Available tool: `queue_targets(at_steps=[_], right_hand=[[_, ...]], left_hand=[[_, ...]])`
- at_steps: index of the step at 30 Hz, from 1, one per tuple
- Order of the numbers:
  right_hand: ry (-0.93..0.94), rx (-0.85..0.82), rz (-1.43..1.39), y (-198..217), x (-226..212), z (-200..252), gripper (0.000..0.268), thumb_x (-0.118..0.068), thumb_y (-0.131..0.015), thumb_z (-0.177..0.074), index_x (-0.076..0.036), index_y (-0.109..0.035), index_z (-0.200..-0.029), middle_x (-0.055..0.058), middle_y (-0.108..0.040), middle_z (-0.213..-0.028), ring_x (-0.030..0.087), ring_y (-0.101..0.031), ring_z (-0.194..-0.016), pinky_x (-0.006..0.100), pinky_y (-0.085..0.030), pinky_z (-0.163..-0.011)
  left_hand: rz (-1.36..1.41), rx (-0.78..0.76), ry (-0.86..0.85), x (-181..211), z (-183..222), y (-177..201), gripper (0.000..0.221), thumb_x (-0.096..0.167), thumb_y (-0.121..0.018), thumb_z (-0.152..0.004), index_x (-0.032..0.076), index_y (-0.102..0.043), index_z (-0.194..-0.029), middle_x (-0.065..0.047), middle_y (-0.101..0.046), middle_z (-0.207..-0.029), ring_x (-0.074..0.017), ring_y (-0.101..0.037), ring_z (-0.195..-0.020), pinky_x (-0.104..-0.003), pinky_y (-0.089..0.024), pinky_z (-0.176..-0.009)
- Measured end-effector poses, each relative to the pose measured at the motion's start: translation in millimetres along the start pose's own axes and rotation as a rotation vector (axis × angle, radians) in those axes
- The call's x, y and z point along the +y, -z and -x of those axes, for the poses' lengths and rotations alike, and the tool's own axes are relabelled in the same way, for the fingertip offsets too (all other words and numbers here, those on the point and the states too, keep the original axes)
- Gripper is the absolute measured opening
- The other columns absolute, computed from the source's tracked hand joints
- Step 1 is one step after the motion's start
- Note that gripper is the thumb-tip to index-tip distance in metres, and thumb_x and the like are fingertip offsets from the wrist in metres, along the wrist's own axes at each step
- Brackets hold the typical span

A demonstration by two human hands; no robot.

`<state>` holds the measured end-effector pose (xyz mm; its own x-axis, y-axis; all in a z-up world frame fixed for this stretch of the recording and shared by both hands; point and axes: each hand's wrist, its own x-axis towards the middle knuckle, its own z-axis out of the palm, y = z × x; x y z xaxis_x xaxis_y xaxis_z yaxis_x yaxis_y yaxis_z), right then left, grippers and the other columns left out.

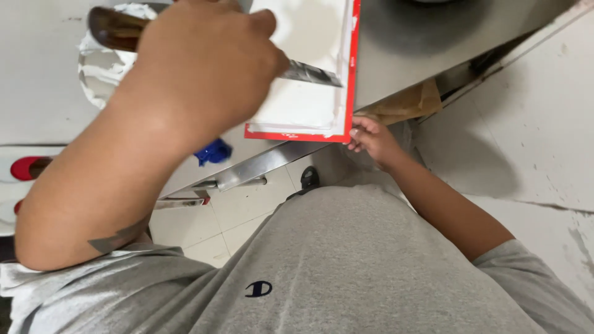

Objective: The person spreads white icing across the top of a rectangular cake using a spatula. The person repeatedly gathers icing from a bowl and smooths it over the cake surface, occasionally turning the cake board.

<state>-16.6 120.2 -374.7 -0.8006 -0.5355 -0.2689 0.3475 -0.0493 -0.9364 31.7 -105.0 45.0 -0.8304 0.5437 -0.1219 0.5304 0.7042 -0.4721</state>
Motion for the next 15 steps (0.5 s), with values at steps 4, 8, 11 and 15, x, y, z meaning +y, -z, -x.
queue_targets(at_steps=[4,8,11,15], right_hand=[[-0.001,0.080,-0.032,13.6,-5.4,-2.4,0.034,-0.012,-0.055,-0.101,-0.005,-0.061,-0.134,0.004,-0.068,-0.096,0.012,-0.063,-0.080,0.027,-0.053,-0.073],[0.023,0.213,-0.074,33.1,-15.0,-9.5,0.029,-0.012,-0.057,-0.102,-0.005,-0.063,-0.130,0.003,-0.068,-0.094,0.011,-0.061,-0.077,0.027,-0.052,-0.071],[0.038,0.323,-0.147,49.0,-21.1,-16.3,0.026,-0.012,-0.057,-0.103,-0.005,-0.063,-0.128,0.002,-0.068,-0.096,0.011,-0.062,-0.078,0.027,-0.053,-0.072],[0.128,0.382,-0.392,65.0,-11.8,-19.7,0.033,-0.010,-0.054,-0.101,-0.008,-0.057,-0.134,0.008,-0.071,-0.098,0.013,-0.068,-0.082,0.027,-0.054,-0.073]], left_hand=[[0.116,-0.007,0.119,-16.6,31.7,-17.6,0.039,0.006,-0.067,-0.076,0.027,-0.082,-0.104,-0.003,-0.071,-0.098,-0.0284,-0.068,-0.091,-0.042,-0.052,-0.080],[0.074,0.066,0.022,-13.4,36.5,-27.7,0.041,0.009,-0.067,-0.075,0.033,-0.082,-0.105,-0.001,-0.070,-0.097,-0.0242,-0.069,-0.096,-0.040,-0.051,-0.091],[0.049,0.231,-0.028,3.4,18.3,-30.6,0.022,0.016,-0.065,-0.086,0.028,-0.082,-0.093,-0.001,-0.068,-0.095,-0.0255,-0.067,-0.096,-0.042,-0.049,-0.087],[-0.019,0.225,-0.107,26.0,-22.7,-33.0,0.021,0.022,-0.063,-0.090,0.019,-0.079,-0.076,-0.001,-0.067,-0.093,-0.0231,-0.065,-0.089,-0.038,-0.046,-0.079]])
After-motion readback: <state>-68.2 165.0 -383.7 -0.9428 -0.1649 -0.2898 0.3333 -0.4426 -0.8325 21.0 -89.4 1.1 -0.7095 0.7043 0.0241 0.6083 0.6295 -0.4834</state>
